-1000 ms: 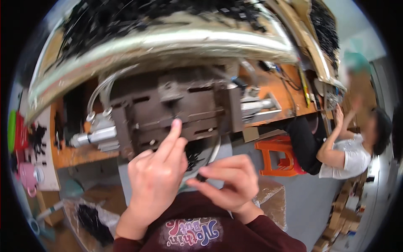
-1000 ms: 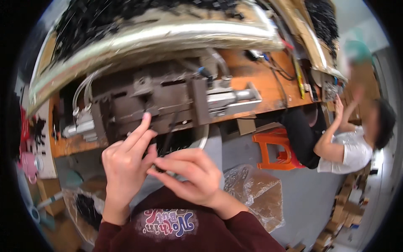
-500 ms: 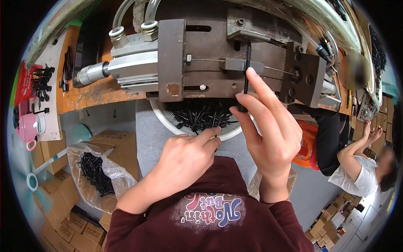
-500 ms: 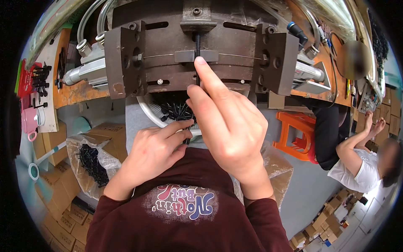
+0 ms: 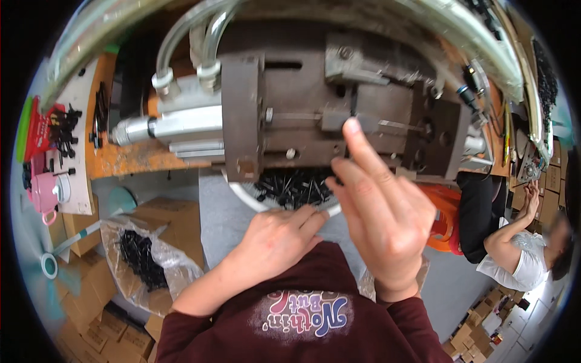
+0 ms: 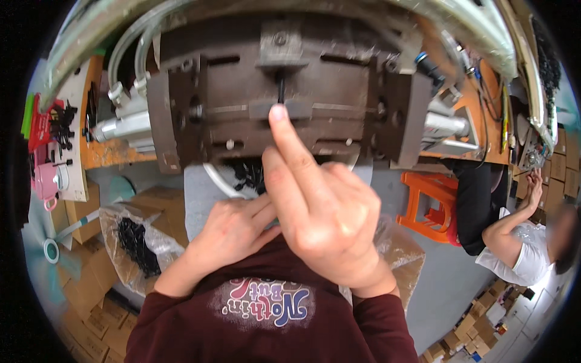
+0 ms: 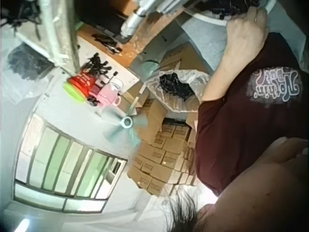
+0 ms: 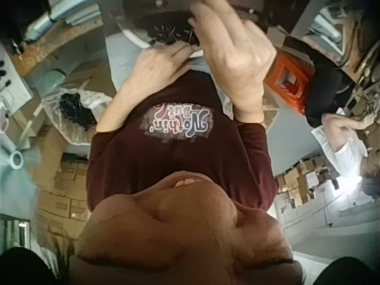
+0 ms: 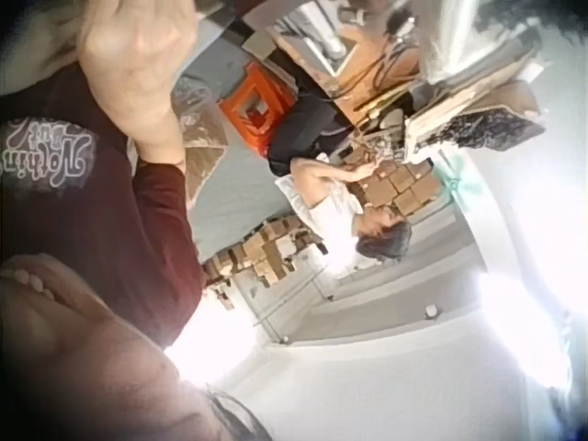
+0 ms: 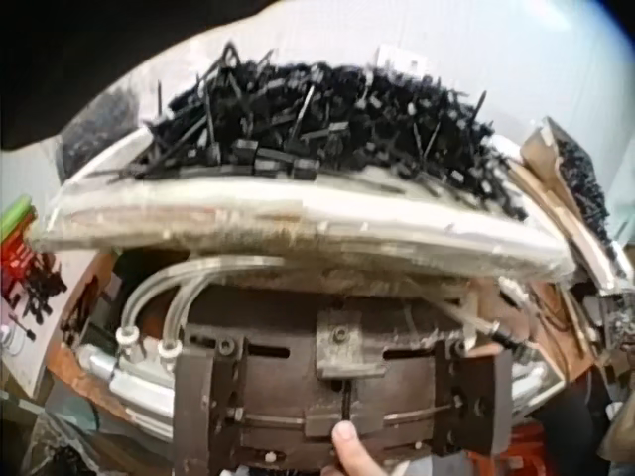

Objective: Assembling black plastic components using a bench-mounted assembly fixture.

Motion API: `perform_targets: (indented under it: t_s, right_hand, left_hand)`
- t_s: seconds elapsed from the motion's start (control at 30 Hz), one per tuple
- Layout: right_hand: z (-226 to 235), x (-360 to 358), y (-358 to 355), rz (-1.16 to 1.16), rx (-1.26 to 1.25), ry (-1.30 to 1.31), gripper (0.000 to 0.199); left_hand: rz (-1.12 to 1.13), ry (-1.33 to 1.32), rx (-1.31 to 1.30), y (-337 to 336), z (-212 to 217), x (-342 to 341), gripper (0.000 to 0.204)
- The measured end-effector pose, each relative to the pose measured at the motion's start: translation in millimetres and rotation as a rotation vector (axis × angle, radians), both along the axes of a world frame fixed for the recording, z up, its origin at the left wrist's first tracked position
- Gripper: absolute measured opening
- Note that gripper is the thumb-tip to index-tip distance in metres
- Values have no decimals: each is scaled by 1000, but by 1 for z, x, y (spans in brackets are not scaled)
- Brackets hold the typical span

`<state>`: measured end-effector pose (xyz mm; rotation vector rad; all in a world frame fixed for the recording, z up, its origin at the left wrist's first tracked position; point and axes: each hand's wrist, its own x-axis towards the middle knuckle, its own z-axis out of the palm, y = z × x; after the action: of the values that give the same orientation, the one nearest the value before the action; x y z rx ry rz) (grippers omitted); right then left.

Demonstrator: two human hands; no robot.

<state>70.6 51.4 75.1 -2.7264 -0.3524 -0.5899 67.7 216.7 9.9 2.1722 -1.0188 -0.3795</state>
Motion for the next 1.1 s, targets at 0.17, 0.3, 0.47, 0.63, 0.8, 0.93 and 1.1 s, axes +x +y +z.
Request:
perform_targets:
  t_s: [0.17, 0.3, 0.47, 0.63, 0.8, 0.93, 1.1]
  right_hand:
    - [7, -2, -2, 10, -45, 48, 20]
    - [4, -5, -2, -4, -21, 34, 20]
    - [-1, -7, -1, -5, -11, -11, 19]
    - [-2, -10, -13, 139, 42, -89, 19]
    - [16, -21, -24, 297, 19, -27, 31]
    - [41, 1, -45, 154, 96, -325, 38]
    - [76, 75, -73, -10, 218, -806, 33]
  left_hand:
    - [-64, -65, 10, 2, 0, 2, 28]
    - [-59, -77, -6, 1, 2, 1, 24]
    - [-67, -61, -25, 7, 5, -4, 20]
    - [-39, -72, -57, 17, 0, -11, 17]
    - [47, -122, -37, 26, 1, -14, 14]
    - [193, -59, -127, 23, -12, -12, 13]
    - [233, -30, -218, -5, 2, -13, 15]
